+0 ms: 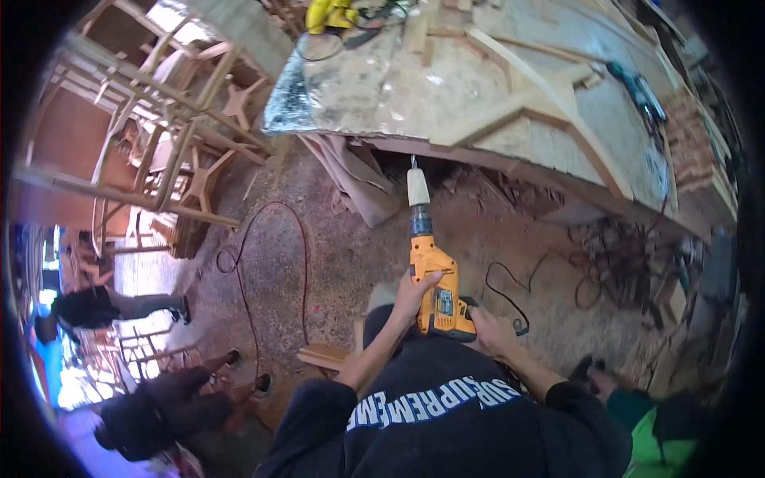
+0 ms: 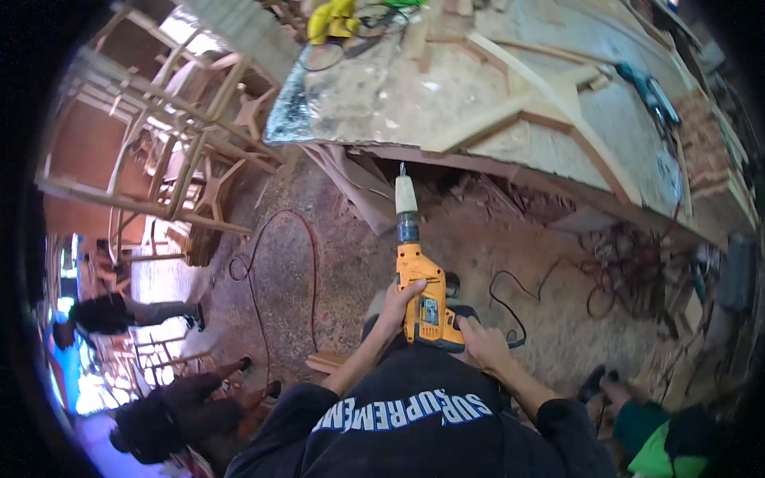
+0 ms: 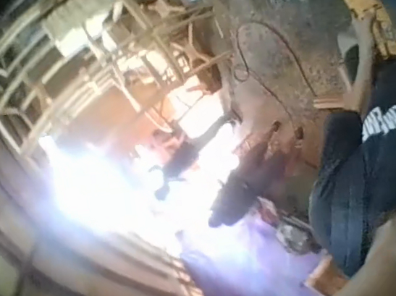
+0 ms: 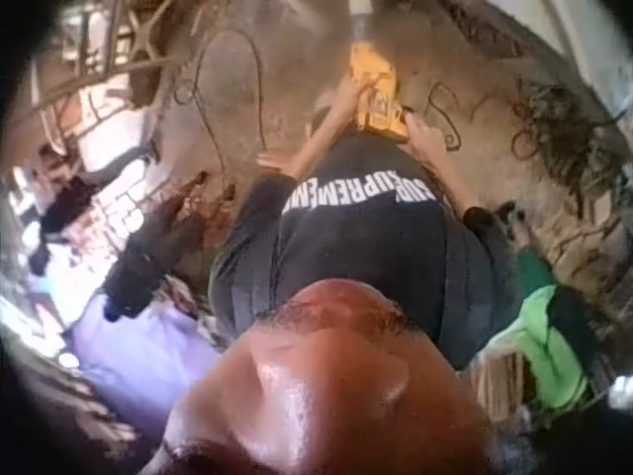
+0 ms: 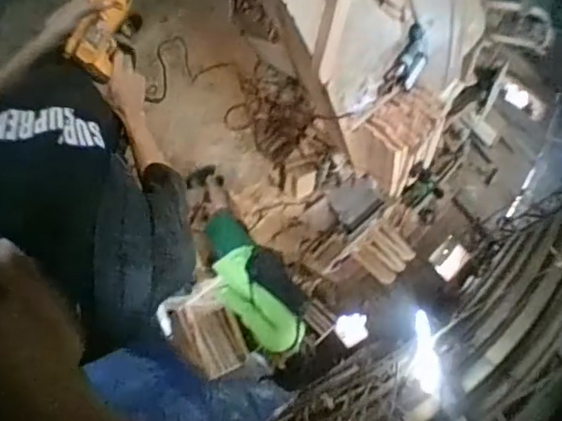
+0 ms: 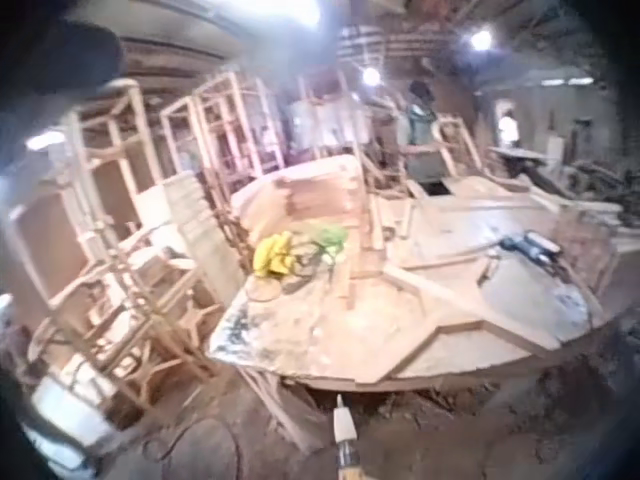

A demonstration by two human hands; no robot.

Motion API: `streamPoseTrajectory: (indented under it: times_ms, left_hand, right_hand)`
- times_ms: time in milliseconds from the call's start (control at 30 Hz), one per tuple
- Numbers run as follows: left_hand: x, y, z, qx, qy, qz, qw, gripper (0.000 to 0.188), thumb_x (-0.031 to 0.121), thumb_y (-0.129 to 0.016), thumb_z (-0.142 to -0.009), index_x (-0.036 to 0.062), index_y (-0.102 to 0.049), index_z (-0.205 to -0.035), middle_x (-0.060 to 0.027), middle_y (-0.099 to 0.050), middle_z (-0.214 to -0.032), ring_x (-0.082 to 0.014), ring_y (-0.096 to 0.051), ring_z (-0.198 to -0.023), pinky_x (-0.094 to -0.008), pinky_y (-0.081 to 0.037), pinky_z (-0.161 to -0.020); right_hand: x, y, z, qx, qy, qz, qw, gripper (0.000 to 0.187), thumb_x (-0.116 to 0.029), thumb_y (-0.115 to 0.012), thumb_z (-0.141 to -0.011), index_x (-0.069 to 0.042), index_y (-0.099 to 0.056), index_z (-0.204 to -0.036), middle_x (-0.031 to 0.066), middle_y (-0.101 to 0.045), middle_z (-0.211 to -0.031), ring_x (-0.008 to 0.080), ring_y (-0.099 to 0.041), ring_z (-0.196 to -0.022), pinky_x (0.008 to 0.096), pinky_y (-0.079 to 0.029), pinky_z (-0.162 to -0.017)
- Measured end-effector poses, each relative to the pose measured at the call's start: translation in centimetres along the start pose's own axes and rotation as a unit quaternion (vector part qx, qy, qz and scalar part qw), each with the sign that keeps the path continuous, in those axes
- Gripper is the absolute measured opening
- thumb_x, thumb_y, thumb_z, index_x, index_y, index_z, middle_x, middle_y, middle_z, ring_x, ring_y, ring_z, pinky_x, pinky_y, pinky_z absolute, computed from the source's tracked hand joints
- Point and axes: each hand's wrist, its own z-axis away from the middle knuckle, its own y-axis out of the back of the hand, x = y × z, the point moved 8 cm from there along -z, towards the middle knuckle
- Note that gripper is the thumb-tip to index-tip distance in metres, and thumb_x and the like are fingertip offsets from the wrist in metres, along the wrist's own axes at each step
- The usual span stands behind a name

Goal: The person sands the ends of wooden frame pieces using an electric drill, test-fits the cross-shaped base onto a wooden structure, and aligns and fits the wooden frame pieces together on a workbench by hand.

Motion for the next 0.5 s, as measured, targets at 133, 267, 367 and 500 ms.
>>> streamPoseTrajectory:
  times_ms: [133,267,367,500]
  left_hand:
    - [0.5,-0.4,-2.1,-0.066,0.075,-0.054,0.994,0.037,0.018,-0.068,-0.087,0.0003,-0.053,-0.116,-0.0079,-0.063,-0.103,-0.0156,-0.063,-0.089,-0.0296,-0.052,-0.078]
    - [1.2,2.1,-3.7,-0.126,0.134,-0.096,0.978,0.04,0.019,-0.068,-0.087,0.0,-0.051,-0.118,-0.009,-0.063,-0.104,-0.0174,-0.063,-0.092,-0.0309,-0.053,-0.079]
    - [3.0,4.5,-6.1,-0.168,0.174,-0.119,0.963,0.042,0.019,-0.068,-0.087,-0.0002,-0.05,-0.119,-0.0099,-0.063,-0.105,-0.0184,-0.064,-0.093,-0.0325,-0.053,-0.079]
    - [6.3,7.8,-8.2,-0.219,0.18,-0.145,0.948,0.042,0.02,-0.07,-0.086,-0.0004,-0.051,-0.117,-0.0095,-0.064,-0.101,-0.019,-0.065,-0.087,-0.0313,-0.054,-0.075]
  right_hand:
    - [0.1,-3.4,0.7,0.002,-0.1,-0.023,0.995,0.07,-0.048,-0.07,-0.076,-0.004,-0.047,-0.124,0.0148,-0.057,-0.093,0.0359,-0.065,-0.077,0.0445,-0.052,-0.062]
    - [-3.3,-5.1,-1.1,0.044,-0.189,-0.05,0.98,0.07,-0.049,-0.07,-0.076,-0.004,-0.047,-0.124,0.0149,-0.057,-0.094,0.0365,-0.065,-0.077,0.045,-0.052,-0.063]
    - [-5.8,-6.5,-4.6,0.082,-0.225,-0.071,0.968,0.07,-0.048,-0.071,-0.076,-0.003,-0.047,-0.124,0.015,-0.057,-0.095,0.0365,-0.064,-0.076,0.0452,-0.052,-0.063]
    - [-11.2,-8.8,-8.6,0.183,-0.28,-0.077,0.939,0.066,-0.046,-0.073,-0.074,-0.004,-0.051,-0.119,0.0148,-0.058,-0.091,0.0358,-0.064,-0.074,0.0451,-0.052,-0.062]
